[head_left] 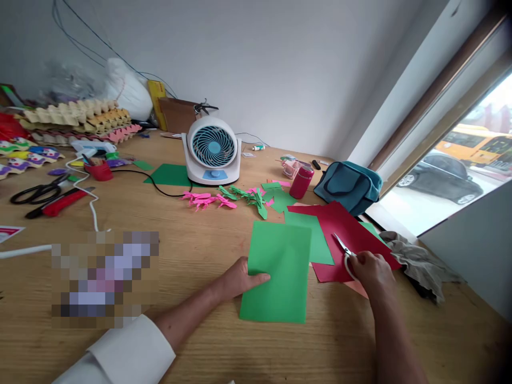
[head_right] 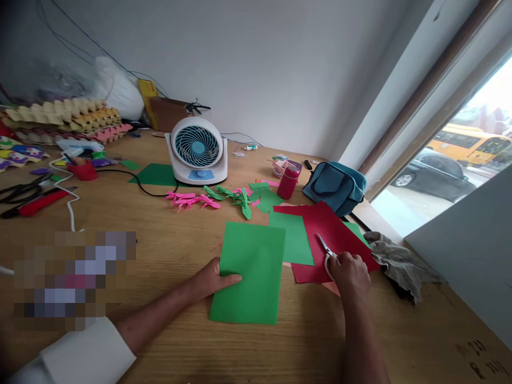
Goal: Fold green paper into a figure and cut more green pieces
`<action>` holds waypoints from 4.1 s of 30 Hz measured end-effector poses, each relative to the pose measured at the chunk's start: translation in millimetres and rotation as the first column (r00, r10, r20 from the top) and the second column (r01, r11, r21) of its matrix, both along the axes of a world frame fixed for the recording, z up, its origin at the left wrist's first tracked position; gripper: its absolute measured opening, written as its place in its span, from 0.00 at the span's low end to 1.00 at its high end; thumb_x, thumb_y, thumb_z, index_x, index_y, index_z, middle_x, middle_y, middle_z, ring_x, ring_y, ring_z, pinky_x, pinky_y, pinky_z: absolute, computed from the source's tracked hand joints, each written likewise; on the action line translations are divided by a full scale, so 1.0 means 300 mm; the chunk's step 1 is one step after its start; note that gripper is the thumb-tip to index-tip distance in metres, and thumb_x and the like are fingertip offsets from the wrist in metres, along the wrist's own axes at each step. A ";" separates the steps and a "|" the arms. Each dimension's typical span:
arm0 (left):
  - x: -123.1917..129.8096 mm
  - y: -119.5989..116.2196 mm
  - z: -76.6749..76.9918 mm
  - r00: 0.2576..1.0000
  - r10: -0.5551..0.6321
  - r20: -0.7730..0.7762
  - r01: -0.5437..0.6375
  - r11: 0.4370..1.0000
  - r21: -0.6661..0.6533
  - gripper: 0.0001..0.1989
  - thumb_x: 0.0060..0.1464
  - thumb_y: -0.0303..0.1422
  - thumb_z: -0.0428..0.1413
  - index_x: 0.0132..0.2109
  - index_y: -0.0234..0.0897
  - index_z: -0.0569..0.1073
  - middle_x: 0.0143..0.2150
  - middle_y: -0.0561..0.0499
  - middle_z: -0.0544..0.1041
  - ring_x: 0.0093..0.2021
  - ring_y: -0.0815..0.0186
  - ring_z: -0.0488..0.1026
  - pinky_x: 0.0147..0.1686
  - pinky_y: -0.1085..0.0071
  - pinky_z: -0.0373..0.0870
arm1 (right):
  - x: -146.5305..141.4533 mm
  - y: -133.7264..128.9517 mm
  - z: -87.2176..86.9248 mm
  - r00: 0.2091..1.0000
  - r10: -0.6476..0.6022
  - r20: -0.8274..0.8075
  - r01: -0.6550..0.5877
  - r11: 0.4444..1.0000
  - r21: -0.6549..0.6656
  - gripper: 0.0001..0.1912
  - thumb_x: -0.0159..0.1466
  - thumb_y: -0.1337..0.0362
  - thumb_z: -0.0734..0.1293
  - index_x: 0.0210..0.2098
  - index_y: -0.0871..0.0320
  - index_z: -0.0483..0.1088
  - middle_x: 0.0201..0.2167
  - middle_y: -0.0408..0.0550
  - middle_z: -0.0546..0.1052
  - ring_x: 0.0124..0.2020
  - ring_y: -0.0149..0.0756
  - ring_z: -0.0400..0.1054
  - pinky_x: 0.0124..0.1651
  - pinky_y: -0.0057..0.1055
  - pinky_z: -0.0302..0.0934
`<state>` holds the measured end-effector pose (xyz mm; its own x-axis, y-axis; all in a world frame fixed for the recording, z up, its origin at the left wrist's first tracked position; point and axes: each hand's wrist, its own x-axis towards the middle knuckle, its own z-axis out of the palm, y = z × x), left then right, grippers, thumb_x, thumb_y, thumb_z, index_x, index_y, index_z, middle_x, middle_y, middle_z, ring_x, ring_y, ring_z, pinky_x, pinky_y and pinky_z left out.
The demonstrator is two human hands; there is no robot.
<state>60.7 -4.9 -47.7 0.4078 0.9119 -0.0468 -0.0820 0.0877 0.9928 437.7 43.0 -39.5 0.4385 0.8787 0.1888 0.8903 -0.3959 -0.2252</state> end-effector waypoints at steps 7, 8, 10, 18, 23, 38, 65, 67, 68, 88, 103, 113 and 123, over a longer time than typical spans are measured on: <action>0.008 -0.031 0.012 0.993 -0.111 -0.048 0.115 0.987 0.113 0.24 0.48 0.37 0.65 0.54 0.42 0.78 0.51 0.47 0.81 0.51 0.50 0.78 0.49 0.59 0.76 | -0.265 -0.060 0.087 0.355 0.476 -0.805 -0.432 0.847 0.310 0.33 0.64 0.37 0.53 0.43 0.57 0.73 0.38 0.57 0.78 0.36 0.46 0.72 0.41 0.40 0.66; 0.008 -0.031 0.011 0.995 -0.088 -0.051 0.093 0.991 0.098 0.24 0.47 0.37 0.65 0.54 0.41 0.78 0.51 0.46 0.81 0.50 0.50 0.78 0.49 0.58 0.76 | -0.301 -0.073 0.098 0.256 0.463 -0.849 -0.489 0.819 0.300 0.35 0.65 0.36 0.50 0.44 0.56 0.73 0.38 0.57 0.78 0.38 0.47 0.73 0.42 0.41 0.66; 0.008 -0.027 0.003 0.998 -0.042 -0.056 0.045 0.997 0.065 0.24 0.47 0.37 0.65 0.53 0.40 0.78 0.50 0.44 0.81 0.50 0.48 0.78 0.48 0.56 0.76 | -0.354 -0.099 0.114 0.193 0.436 -0.879 -0.549 0.790 0.272 0.40 0.62 0.32 0.46 0.44 0.55 0.74 0.36 0.56 0.78 0.39 0.50 0.74 0.41 0.44 0.67; 0.014 -0.006 -0.023 0.993 0.114 -0.018 -0.114 0.993 0.007 0.20 0.48 0.42 0.65 0.47 0.38 0.80 0.48 0.44 0.82 0.48 0.51 0.79 0.47 0.58 0.76 | -0.451 -0.136 0.047 0.068 0.339 -0.938 -0.580 0.779 0.239 0.24 0.54 0.43 0.73 0.39 0.56 0.76 0.33 0.50 0.80 0.36 0.44 0.75 0.42 0.40 0.69; 0.005 0.020 -0.011 0.969 0.245 -0.047 -0.245 0.969 -0.010 0.18 0.49 0.42 0.64 0.44 0.35 0.78 0.44 0.43 0.83 0.43 0.54 0.79 0.41 0.63 0.76 | -0.488 -0.136 0.038 0.004 0.218 -0.976 -0.493 0.849 0.187 0.23 0.50 0.46 0.77 0.36 0.58 0.77 0.30 0.47 0.81 0.33 0.41 0.75 0.38 0.36 0.70; -0.021 0.030 0.008 0.905 0.416 -0.087 -0.377 0.881 0.286 0.24 0.53 0.35 0.60 0.57 0.42 0.70 0.33 0.55 0.70 0.32 0.69 0.67 0.34 0.76 0.65 | -0.496 -0.128 0.022 -0.065 0.227 -0.972 -0.383 0.894 0.234 0.21 0.52 0.49 0.77 0.37 0.56 0.76 0.34 0.46 0.81 0.36 0.40 0.75 0.42 0.35 0.69; -0.034 0.038 -0.006 0.952 0.260 -0.164 -0.220 0.948 0.229 0.22 0.54 0.38 0.59 0.55 0.35 0.72 0.41 0.48 0.76 0.37 0.65 0.71 0.37 0.71 0.70 | -0.503 -0.128 0.013 0.066 0.518 -0.853 -0.314 0.822 0.475 0.20 0.55 0.54 0.75 0.44 0.54 0.72 0.29 0.42 0.68 0.27 0.31 0.58 0.28 0.26 0.56; -0.033 0.038 -0.005 0.954 0.249 -0.169 -0.208 0.951 0.229 0.23 0.54 0.38 0.59 0.55 0.34 0.72 0.45 0.46 0.77 0.41 0.62 0.73 0.40 0.69 0.71 | -0.501 -0.129 0.013 0.069 0.518 -0.853 -0.320 0.821 0.472 0.21 0.55 0.54 0.75 0.46 0.54 0.72 0.30 0.42 0.68 0.28 0.31 0.59 0.28 0.26 0.57; -0.032 0.037 -0.004 0.953 0.247 -0.174 -0.204 0.951 0.233 0.23 0.54 0.38 0.59 0.56 0.35 0.72 0.47 0.45 0.77 0.44 0.61 0.73 0.42 0.68 0.71 | -0.500 -0.130 0.013 0.074 0.516 -0.853 -0.327 0.821 0.468 0.22 0.56 0.54 0.75 0.47 0.54 0.71 0.30 0.42 0.68 0.28 0.31 0.59 0.28 0.27 0.57; -0.030 0.025 0.017 0.923 0.274 -0.270 -0.160 0.911 0.379 0.25 0.52 0.34 0.61 0.57 0.38 0.71 0.55 0.44 0.76 0.48 0.59 0.76 0.48 0.65 0.73 | -0.486 -0.144 0.017 0.200 0.636 -0.745 -0.298 0.764 0.573 0.18 0.60 0.57 0.72 0.49 0.53 0.72 0.37 0.46 0.74 0.36 0.36 0.66 0.38 0.30 0.63; -0.029 0.001 0.037 0.851 0.399 -0.341 -0.053 0.711 0.702 0.25 0.55 0.41 0.62 0.59 0.44 0.70 0.59 0.42 0.65 0.61 0.53 0.64 0.59 0.56 0.65 | -0.478 -0.164 0.066 0.127 0.700 -0.703 -0.306 0.702 0.643 0.17 0.61 0.58 0.72 0.48 0.50 0.71 0.38 0.46 0.74 0.40 0.38 0.68 0.40 0.31 0.65; -0.029 0.021 0.018 0.916 0.319 -0.242 -0.169 0.856 0.488 0.39 0.56 0.46 0.59 0.68 0.40 0.54 0.63 0.35 0.66 0.60 0.50 0.68 0.55 0.53 0.69 | -0.482 -0.184 0.075 0.137 0.727 -0.673 -0.300 0.678 0.671 0.16 0.61 0.57 0.72 0.48 0.50 0.72 0.36 0.47 0.74 0.38 0.39 0.67 0.39 0.33 0.65; -0.042 0.054 0.041 0.989 0.145 0.029 -0.146 0.988 0.053 0.20 0.45 0.45 0.67 0.37 0.33 0.76 0.34 0.49 0.79 0.35 0.64 0.75 0.39 0.68 0.71 | -0.483 -0.182 0.057 0.147 0.736 -0.661 -0.254 0.674 0.694 0.31 0.61 0.58 0.72 0.61 0.48 0.60 0.38 0.46 0.71 0.40 0.38 0.66 0.43 0.35 0.65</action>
<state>48.1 11.3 -35.3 0.2710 0.9625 0.0133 -0.1153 0.0187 0.9932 292.9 -11.5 -22.2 0.0213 0.9272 0.3740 0.0160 0.3738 -0.9274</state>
